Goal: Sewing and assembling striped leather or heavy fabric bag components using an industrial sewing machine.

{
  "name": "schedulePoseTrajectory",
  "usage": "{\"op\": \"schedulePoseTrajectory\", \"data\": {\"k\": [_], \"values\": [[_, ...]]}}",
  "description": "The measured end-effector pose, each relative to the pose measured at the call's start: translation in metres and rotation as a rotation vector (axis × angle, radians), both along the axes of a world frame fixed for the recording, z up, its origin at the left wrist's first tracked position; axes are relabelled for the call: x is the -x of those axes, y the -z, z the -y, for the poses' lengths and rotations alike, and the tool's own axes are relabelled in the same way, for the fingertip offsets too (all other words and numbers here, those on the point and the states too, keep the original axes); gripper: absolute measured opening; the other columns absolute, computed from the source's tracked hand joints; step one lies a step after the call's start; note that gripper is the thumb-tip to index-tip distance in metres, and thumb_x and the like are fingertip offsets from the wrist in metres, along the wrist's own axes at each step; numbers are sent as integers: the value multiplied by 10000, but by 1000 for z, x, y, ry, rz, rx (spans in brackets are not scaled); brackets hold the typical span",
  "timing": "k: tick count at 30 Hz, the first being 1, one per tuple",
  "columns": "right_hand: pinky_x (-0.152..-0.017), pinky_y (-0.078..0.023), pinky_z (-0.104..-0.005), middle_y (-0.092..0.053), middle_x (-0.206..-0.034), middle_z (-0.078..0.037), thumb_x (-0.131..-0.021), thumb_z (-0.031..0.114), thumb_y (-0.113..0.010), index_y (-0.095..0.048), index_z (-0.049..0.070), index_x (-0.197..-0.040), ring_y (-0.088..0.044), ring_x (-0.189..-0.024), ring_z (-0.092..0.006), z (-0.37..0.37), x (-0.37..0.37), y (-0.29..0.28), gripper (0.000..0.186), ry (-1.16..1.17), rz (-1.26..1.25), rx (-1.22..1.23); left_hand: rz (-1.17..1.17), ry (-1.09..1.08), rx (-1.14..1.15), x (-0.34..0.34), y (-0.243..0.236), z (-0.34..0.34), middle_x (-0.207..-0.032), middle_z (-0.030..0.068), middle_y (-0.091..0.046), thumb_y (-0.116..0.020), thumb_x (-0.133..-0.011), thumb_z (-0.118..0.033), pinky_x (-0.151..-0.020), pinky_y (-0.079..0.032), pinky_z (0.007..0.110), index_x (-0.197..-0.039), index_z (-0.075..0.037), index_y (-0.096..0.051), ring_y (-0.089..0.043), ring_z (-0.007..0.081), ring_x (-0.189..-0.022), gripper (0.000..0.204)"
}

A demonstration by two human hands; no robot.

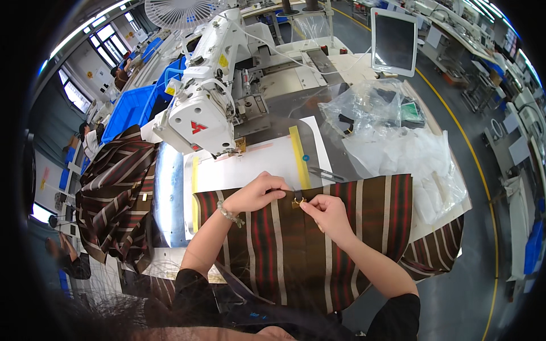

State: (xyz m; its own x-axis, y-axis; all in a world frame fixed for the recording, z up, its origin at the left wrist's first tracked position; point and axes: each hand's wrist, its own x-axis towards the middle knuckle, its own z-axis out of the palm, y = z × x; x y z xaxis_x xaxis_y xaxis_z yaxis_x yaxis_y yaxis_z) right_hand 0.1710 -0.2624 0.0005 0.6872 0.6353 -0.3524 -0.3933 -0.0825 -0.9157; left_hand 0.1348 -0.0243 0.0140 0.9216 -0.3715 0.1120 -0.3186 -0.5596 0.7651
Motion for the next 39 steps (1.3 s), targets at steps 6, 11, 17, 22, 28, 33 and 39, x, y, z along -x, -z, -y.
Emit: {"op": "schedulePoseTrajectory", "data": {"k": [6, 11, 17, 22, 28, 33, 39], "values": [[-524, -430, -315, -576, -590, -79, -843, 322, -689, -635, 28, -772, -561, -544, -180, 48, 22, -22, 307, -362, 713, 436, -14, -63, -71, -2, 25, -13, -896, 21, -609, -556, -921, -120, -899, -286, 308, -1012, -82, -621, -503, 173, -790, 118], [-579, -472, -408, -601, -608, -141, -846, 535, -607, -669, 63, -706, -622, -620, -303, 188, 46, -24, 496, -541, 408, 613, -22, -41, -67, -6, 25, -11, -943, 8, -627, -547, -929, -126, -915, -264, 303, -1052, -89, -622, -526, 159, -861, 148], [-809, -496, -368, -686, -789, -151, -922, 616, -414, -711, 45, -879, -666, -837, -309, 251, 170, 95, 645, -815, 285, 783, -5, -52, -52, -13, 37, -10, -960, 15, -639, -550, -926, -130, -915, -265, 310, -1066, -98, -628, -537, 164, -898, 164], [-862, -464, -362, -669, -1010, -124, -958, 468, -483, -596, -15, -1136, -627, -943, -243, 190, 244, 134, 527, 25, -354, 372, 19, -62, -127, -10, 32, -8, -961, 26, -644, -559, -920, -146, -910, -268, 316, -1077, -107, -633, -536, 177, -895, 178], [-615, -517, -334, -659, -921, -106, -886, 339, -645, -516, -26, -1208, -647, -714, -188, 154, 235, 118, 503, 257, -541, 273, 14, -100, -229, -5, 30, -10, -952, 60, -659, -582, -888, -199, -908, -295, 359, -1072, -116, -641, -582, 206, -923, 210], [-828, -456, -371, -681, -923, -137, -800, 397, -729, -655, -13, -1024, -636, -895, -245, 174, 249, 150, 474, 154, -361, 504, -401, -122, -722, 32, -2, -81, -992, 132, -666, -704, -744, -427, -849, -462, 417, -1063, -69, -643, -617, 305, -977, 484], [-845, -448, -391, -654, -1019, -181, -812, 428, -709, -596, -30, -1104, -611, -951, -322, 220, 278, 219, 555, 606, 24, 567, -43, -181, -554, 74, -23, -43, -841, 182, -655, -629, -831, -217, -734, -499, 435, -1026, -63, -629, -632, 359, -830, 249]]}}
